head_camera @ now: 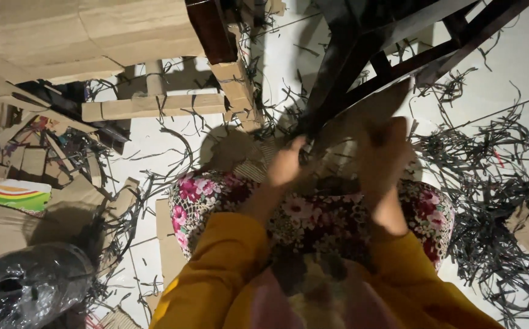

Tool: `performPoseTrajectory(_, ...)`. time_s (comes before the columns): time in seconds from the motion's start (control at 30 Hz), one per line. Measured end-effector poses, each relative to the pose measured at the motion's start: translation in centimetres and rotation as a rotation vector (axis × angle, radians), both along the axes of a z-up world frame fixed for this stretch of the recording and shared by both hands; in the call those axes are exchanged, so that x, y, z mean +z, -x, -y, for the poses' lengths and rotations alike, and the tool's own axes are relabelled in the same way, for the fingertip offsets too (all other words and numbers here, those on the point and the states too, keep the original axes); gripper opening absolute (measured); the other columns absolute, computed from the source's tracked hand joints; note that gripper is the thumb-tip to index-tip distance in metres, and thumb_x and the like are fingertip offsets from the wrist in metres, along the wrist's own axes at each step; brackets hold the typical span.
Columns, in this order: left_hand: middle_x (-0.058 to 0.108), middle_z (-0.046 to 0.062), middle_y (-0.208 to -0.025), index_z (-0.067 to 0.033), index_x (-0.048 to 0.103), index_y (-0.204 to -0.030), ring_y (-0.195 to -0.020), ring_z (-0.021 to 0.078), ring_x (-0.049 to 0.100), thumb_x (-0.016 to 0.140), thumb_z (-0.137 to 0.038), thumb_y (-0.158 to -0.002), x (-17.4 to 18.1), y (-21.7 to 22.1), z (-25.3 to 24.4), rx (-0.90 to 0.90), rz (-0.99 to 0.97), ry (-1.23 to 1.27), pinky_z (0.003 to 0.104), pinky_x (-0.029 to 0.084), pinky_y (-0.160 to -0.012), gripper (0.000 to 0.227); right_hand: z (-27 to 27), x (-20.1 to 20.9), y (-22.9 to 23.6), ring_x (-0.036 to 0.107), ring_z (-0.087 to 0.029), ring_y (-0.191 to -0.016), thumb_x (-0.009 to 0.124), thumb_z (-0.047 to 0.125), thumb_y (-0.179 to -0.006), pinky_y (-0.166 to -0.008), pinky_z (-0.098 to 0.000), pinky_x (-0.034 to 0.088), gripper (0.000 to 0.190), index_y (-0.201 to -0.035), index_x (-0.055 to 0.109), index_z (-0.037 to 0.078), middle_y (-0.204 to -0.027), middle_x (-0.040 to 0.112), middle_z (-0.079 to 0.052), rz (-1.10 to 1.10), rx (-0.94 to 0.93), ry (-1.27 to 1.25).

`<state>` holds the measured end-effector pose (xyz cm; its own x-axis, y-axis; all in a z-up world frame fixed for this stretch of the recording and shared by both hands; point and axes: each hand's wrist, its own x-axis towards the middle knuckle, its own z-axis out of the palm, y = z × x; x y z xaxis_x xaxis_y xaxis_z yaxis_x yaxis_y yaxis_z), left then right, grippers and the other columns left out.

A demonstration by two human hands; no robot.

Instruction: The person wraps a chair leg with brown paper and secures it with black string. They use a metal tool to tighten the string and continue wrapping additional sections of the leg.

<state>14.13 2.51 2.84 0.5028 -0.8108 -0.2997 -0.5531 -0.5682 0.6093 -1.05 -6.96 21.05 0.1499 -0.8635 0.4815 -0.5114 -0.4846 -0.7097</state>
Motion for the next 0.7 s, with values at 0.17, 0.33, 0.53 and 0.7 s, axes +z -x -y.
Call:
performPoseTrajectory(0.17, 0.076, 0.007, -0.083, -0.0242, 0.075, -0.101, -0.076, 0.0322, 0.076, 0.072, -0.03, -0.083, -12.7, -1.5, 4.0, 0.097, 0.237, 0.415, 0.039, 0.062, -0.057, 0.019, -1.9, -0.2, -2.9, 0.07, -0.051, -0.074, 0.078, 0.004, -0.084, -0.054, -0.0518, 0.05, 0.02, -0.094, 0.062, 0.0, -0.074, 0.068, -0.024, 0.056, 0.229, -0.07)
performPoseTrajectory(0.33, 0.073, 0.013, -0.076, -0.0153, 0.072, -0.09, -0.08, 0.039, 0.072, 0.067, -0.01, -0.084, -2.2, -1.4, 2.8, 0.091, 0.078, 0.631, 0.051, 0.057, -0.069, 0.009, 2.1, -3.7, -2.1, 0.07, -0.029, -0.066, 0.081, -0.001, -0.089, -0.05, -0.0427, 0.057, 0.028, -0.108, 0.062, 0.006, -0.089, 0.069, -0.014, 0.091, 0.403, -0.281)
performPoseTrajectory(0.53, 0.074, 0.016, -0.081, -0.0111, 0.071, -0.1, -0.084, 0.0402, 0.072, 0.069, -0.011, -0.089, -3.6, -2.2, 3.5, 0.094, -0.032, 0.719, 0.05, 0.057, -0.073, 0.011, 3.4, -6.8, -2.3, 0.066, -0.027, -0.066, 0.071, -0.002, -0.096, -0.051, -0.0459, 0.059, 0.044, -0.135, 0.052, -0.004, -0.09, 0.061, -0.017, 0.096, 0.467, -0.472)
performPoseTrajectory(0.7, 0.073, 0.024, -0.088, -0.0088, 0.066, -0.108, -0.088, 0.048, 0.07, 0.059, -0.028, -0.103, -4.3, -3.2, 1.6, 0.01, 0.005, 0.529, 0.056, 0.057, -0.076, 0.021, 5.4, -11.0, -2.7, 0.07, -0.025, -0.073, 0.073, 0.006, -0.101, -0.063, -0.0437, 0.056, 0.011, -0.106, 0.065, 0.001, -0.085, 0.069, -0.015, 0.142, 0.474, -0.487)
